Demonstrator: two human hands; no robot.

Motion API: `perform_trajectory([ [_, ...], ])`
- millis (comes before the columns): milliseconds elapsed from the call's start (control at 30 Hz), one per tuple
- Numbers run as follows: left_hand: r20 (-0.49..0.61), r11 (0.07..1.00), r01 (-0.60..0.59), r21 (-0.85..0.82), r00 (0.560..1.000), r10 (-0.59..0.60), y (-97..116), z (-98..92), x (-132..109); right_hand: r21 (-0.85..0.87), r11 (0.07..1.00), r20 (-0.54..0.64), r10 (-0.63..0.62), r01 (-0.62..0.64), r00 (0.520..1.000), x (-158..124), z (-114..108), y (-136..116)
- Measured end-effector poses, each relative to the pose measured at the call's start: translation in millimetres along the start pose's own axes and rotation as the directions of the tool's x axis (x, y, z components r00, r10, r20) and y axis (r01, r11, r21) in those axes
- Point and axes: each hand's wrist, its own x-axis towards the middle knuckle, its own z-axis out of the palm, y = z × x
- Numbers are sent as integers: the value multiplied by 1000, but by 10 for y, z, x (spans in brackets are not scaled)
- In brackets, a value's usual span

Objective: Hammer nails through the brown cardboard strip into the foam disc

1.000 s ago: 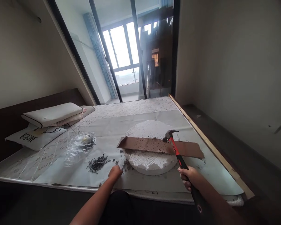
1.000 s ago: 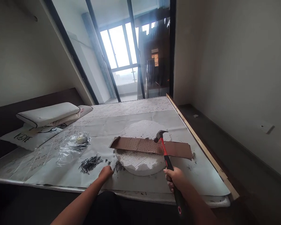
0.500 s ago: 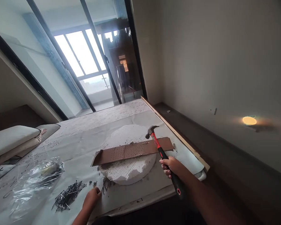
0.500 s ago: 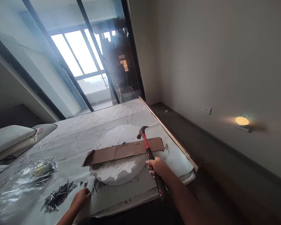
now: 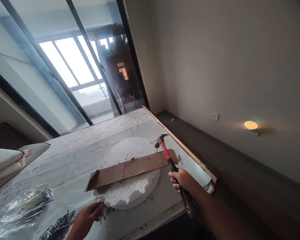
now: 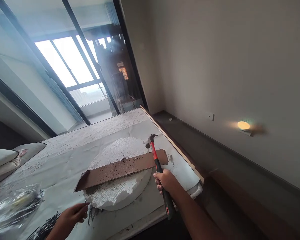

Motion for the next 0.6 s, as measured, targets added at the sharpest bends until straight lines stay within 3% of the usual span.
perform_trajectory([
  [67, 75, 977, -83, -197, 992, 100, 502, 27, 62, -15, 1000, -7, -9, 9, 1000, -1, 0, -14],
  [100, 81, 966, -134, -219, 985, 155, 767, 63, 116, -23, 1000, -9, -11, 11, 1000, -4, 2, -22],
  [200, -5, 937, -276, -214, 960, 281, 1510, 260, 346, -37, 999, -11, -2, 2, 1000, -22, 11, -49],
  [300, -66, 894, -384, -230, 923, 380, 2045, 555, 631, -64, 998, -16, 2, -3, 1000, -41, 15, -63],
  [433, -114, 853, -441, -279, 897, 426, 2377, 962, 976, -104, 995, -25, 2, -4, 1000, -41, -7, -50],
  [600, -148, 875, -453, -173, 890, 432, 2412, 1267, 1190, -164, 986, -34, -18, 12, 999, -22, -71, -41],
])
